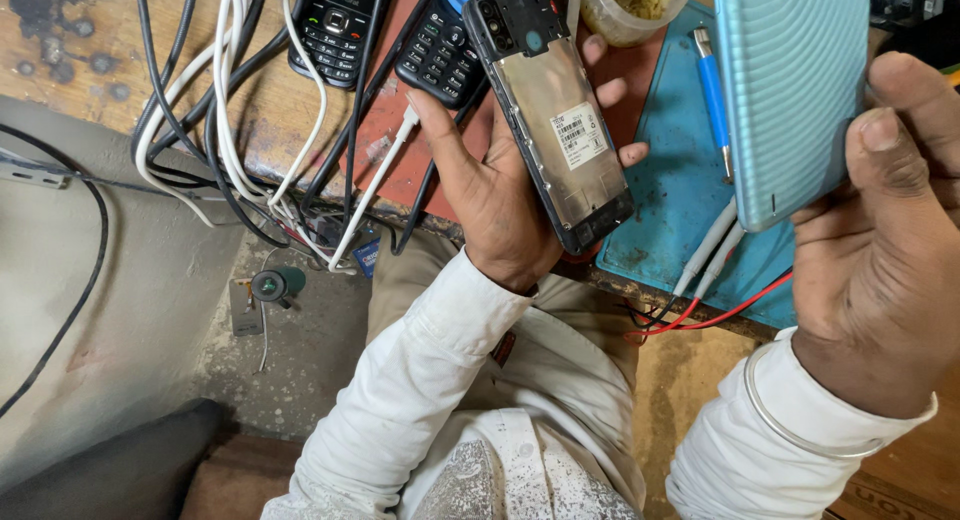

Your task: The person uses a prying tool to separate the back cover from a smartphone, then snaps the cover back into place and presses the edges to secure it. The person then connects a charging cable to the phone and briefly taps the screen.

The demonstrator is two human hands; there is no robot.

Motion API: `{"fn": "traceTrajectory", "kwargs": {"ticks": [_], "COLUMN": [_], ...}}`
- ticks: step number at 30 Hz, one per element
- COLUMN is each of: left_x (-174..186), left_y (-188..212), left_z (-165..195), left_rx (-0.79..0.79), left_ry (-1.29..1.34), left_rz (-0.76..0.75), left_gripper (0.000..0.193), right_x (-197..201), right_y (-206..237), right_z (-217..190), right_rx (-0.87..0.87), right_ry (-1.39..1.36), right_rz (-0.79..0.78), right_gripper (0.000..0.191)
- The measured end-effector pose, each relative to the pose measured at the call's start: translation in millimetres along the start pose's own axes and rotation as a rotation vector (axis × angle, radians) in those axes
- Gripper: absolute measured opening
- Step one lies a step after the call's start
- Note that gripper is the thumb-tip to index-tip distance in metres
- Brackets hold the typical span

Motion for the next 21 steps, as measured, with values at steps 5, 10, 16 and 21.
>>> {"fn": "traceTrajectory", "kwargs": {"ticks": [5,10,16,21], "left_x": [-1.1,2.1,-3.0,-16.2], "left_y": [0.2,1.0,0.9,5.7], "left_z": [-0.3,-0.6,0.3,13.3], "left_rx": [-0.015,-0.015,-0.007,0.115], "left_ry": [-0.003,-0.012,0.038,0.03], "left_rz": [0.005,-0.002,-0.079,0.009], "left_gripper": [0.102,0.107,0.104,0.112], "right_x": [3.1,6.9,5.4,1.2], "right_y": [1.7,0.2,-1.6,0.7], "right_z": [1.2,2.5,1.7,2.2], "right_rx": [-0.013,-0.026,-0.018,0.061], "right_ry": [-0.011,-0.019,-0.006,0.045], "right_rz": [0.023,0.027,0.015,-0.043], "right_gripper": [0.013,0.012,0.012,0.011]}}
Point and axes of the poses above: each hand's wrist, its own y-axis away from the middle knuckle, its own x-axis out of the back of the hand, z = x × y, the point moved 1 cm from there along -y, towards the middle knuckle, and after that the axes turned 14 degrees about z, right-handed, at the moved point
